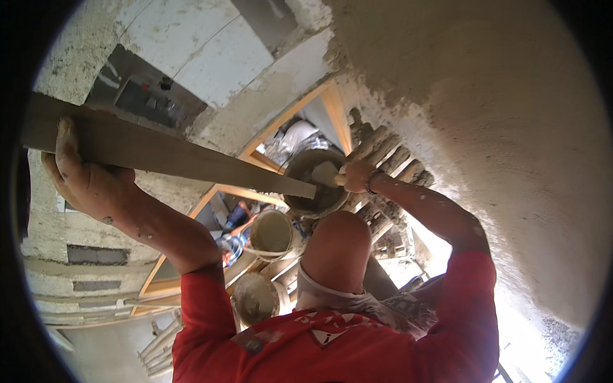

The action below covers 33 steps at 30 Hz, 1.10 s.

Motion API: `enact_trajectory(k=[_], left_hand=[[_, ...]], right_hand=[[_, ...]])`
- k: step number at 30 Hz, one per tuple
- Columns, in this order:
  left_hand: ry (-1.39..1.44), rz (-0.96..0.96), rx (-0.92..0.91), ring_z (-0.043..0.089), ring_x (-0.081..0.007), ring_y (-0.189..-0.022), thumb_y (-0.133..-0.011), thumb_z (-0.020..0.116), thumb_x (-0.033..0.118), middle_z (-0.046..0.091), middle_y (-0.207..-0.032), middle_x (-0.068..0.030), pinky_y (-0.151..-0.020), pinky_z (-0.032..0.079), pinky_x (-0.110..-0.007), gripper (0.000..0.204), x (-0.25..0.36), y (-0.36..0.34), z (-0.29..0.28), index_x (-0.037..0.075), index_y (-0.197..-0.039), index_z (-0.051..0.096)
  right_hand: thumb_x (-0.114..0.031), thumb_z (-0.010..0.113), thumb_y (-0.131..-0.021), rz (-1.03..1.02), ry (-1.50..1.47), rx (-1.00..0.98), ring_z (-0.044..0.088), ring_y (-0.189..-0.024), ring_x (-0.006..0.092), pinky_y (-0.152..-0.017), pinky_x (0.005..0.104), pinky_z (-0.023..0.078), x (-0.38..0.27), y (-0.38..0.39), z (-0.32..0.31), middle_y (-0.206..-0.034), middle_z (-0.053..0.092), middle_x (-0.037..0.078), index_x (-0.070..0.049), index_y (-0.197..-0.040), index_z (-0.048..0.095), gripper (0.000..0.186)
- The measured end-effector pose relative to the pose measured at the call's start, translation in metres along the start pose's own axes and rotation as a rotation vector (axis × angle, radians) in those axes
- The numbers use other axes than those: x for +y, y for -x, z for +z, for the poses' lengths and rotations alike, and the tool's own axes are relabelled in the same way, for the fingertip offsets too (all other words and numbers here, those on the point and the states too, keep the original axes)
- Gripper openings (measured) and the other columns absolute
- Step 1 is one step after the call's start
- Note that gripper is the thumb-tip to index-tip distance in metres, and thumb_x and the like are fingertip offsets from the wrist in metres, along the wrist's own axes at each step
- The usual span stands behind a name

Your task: The person scoops plaster from a bucket using a trowel, applies it to the wall, and then uses a long wooden straight edge to level and smooth the surface.

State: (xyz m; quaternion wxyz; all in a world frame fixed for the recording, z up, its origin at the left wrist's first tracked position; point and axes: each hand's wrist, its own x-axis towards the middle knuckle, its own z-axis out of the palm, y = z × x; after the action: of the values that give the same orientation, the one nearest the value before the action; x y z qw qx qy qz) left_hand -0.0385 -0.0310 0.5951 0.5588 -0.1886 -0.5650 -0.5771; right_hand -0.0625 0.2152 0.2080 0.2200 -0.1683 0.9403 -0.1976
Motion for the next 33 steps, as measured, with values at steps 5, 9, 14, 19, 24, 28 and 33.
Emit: enact_trajectory(k=[5, 9, 14, 19, 24, 28, 33], left_hand=[[-0.590, 0.715, -0.228, 0.063, -0.0249, -0.092, -0.076, 0.075, 0.016, 0.066, -0.093, -0.0113, -0.082, 0.053, -0.033, 0.033, 0.020, -0.015, 0.016, 0.001, -0.102, 0.062], [-0.175, 0.340, -0.148, 0.061, -0.0256, -0.087, -0.069, 0.078, 0.016, 0.061, -0.093, -0.0133, -0.073, 0.051, -0.034, 0.048, 0.040, 0.019, 0.091, 0.001, -0.109, 0.057], [0.075, 0.197, -0.172, 0.058, -0.0264, -0.082, -0.060, 0.082, 0.016, 0.055, -0.094, -0.0159, -0.063, 0.050, -0.035, 0.068, 0.099, 0.067, 0.163, 0.001, -0.118, 0.050], [0.309, 0.163, -0.229, 0.056, -0.0272, -0.077, -0.051, 0.085, 0.016, 0.049, -0.094, -0.0184, -0.052, 0.048, -0.036, 0.089, 0.162, 0.146, 0.207, 0.001, -0.128, 0.044], [0.409, 0.174, -0.258, 0.054, -0.0298, -0.076, -0.050, 0.086, 0.022, 0.048, -0.095, -0.0200, -0.056, 0.047, -0.038, 0.089, 0.194, 0.223, 0.212, 0.011, -0.129, 0.046], [0.409, 0.156, -0.415, 0.056, -0.0300, -0.089, -0.059, 0.085, 0.029, 0.050, -0.096, -0.0170, -0.064, 0.052, -0.045, 0.078, 0.197, 0.279, 0.214, 0.020, -0.128, 0.051], [0.472, -0.158, -0.604, 0.040, -0.0350, -0.121, -0.074, 0.079, 0.030, 0.047, -0.115, -0.0174, -0.103, 0.030, -0.055, 0.072, 0.154, 0.313, 0.169, 0.009, -0.132, 0.041]], right_hand=[[-0.037, 0.062, -0.085, 0.047, 0.041, 0.078, 0.061, -0.106, 0.0361, -0.095, 0.0444, 0.046, -0.016, 0.051, -0.079, -0.112, 0.063, 0.026, -0.012, -0.138, 0.050, 0.060], [-0.034, 0.065, -0.087, -0.153, -0.335, 0.651, 0.056, -0.115, 0.0306, -0.099, 0.0379, 0.044, -0.023, 0.172, -0.197, -0.128, 0.055, 0.025, -0.008, -0.144, 0.038, 0.068], [-0.036, 0.061, -0.087, -0.324, -0.410, 1.255, 0.054, -0.117, 0.0332, -0.099, 0.0422, 0.044, -0.052, 0.310, -0.261, -0.128, 0.053, 0.026, -0.006, -0.140, 0.040, 0.064], [-0.038, 0.057, -0.088, -0.539, -0.299, 1.771, 0.052, -0.120, 0.0358, -0.100, 0.0466, 0.044, -0.063, 0.423, -0.274, -0.129, 0.052, 0.027, -0.004, -0.137, 0.043, 0.061], [-0.041, 0.053, -0.089, -0.675, -0.235, 2.114, 0.049, -0.122, 0.0385, -0.100, 0.0509, 0.044, -0.081, 0.472, -0.272, -0.129, 0.050, 0.027, -0.001, -0.133, 0.045, 0.060], [-0.043, 0.050, -0.090, -0.572, -0.284, 2.284, 0.048, -0.123, 0.0406, -0.100, 0.0543, 0.043, -0.070, 0.485, -0.259, -0.130, 0.049, 0.028, 0.001, -0.130, 0.046, 0.060], [-0.045, 0.046, -0.090, -0.629, -0.424, 2.123, 0.048, -0.117, 0.0382, -0.096, 0.0536, 0.044, -0.032, 0.530, -0.219, -0.120, 0.047, 0.026, 0.003, -0.126, 0.045, 0.060]])
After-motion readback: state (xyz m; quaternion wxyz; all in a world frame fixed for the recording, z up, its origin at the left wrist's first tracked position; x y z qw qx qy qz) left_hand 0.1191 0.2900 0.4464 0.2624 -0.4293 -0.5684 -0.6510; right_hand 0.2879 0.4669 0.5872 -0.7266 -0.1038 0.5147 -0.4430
